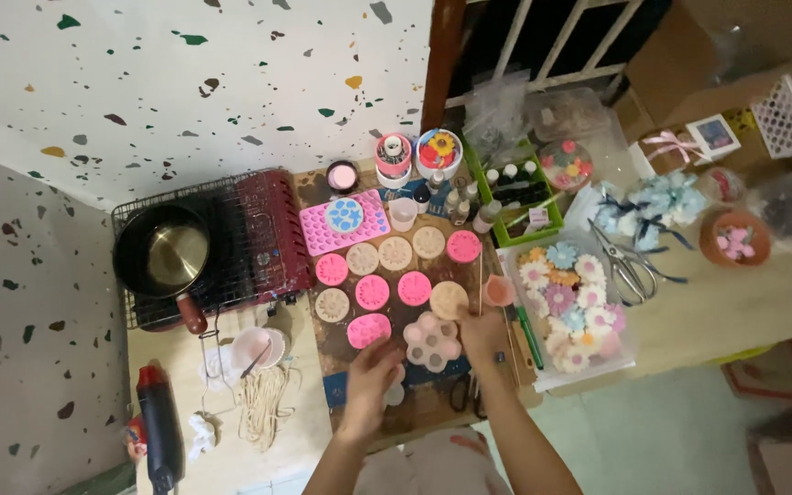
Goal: Preparing candle molds and inserting wicks as part of a handmade candle production process.
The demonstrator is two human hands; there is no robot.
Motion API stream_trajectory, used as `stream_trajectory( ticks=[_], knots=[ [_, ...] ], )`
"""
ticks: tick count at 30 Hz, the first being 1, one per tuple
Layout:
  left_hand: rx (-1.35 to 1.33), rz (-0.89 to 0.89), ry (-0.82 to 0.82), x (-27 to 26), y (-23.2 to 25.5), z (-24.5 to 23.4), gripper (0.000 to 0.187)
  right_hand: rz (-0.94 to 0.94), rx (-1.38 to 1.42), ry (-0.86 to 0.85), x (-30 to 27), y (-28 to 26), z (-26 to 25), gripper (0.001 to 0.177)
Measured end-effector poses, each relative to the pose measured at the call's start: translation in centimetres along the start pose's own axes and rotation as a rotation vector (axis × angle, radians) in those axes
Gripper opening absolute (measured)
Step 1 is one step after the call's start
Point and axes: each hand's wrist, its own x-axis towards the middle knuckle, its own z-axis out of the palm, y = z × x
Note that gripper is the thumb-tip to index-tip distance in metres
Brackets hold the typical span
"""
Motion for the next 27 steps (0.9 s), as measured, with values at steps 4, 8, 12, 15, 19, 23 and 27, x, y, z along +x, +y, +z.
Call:
stream_trajectory(
  ticks=[4,8,12,15,19,23,27],
  knots=[
    [0.172,-0.112,0.211,-2.9,2.7,-2.6,0.051,0.631,-0.197,-0.127,2.5,-1.7,2.9,0.031],
    [0.032,-0.134,0.333,-5.0,3.1,-5.0,0.051,0.576,-0.332,0.081,3.1,2.3,5.7,0.031],
    [-0.02,-0.163,0.401,-4.8,1.0,-7.6,0.052,0.594,-0.497,0.117,3.3,5.3,6.9,0.047],
    [-0.022,-0.172,0.41,-3.9,0.0,-8.2,0.051,0.366,-0.369,0.166,2.2,6.8,7.1,0.031],
    [0.022,-0.212,0.398,-4.3,2.6,-5.6,0.05,0.23,-0.376,0.163,1.2,8.4,6.9,0.019],
    [0.081,-0.017,0.315,-3.9,1.4,-6.3,0.05,-0.002,-0.249,0.119,-1.0,1.8,2.8,0.033],
    [0.022,-0.059,0.407,-4.7,2.8,-5.5,0.046,0.387,-0.165,0.172,-1.2,-1.5,-2.6,0.036]
  ],
)
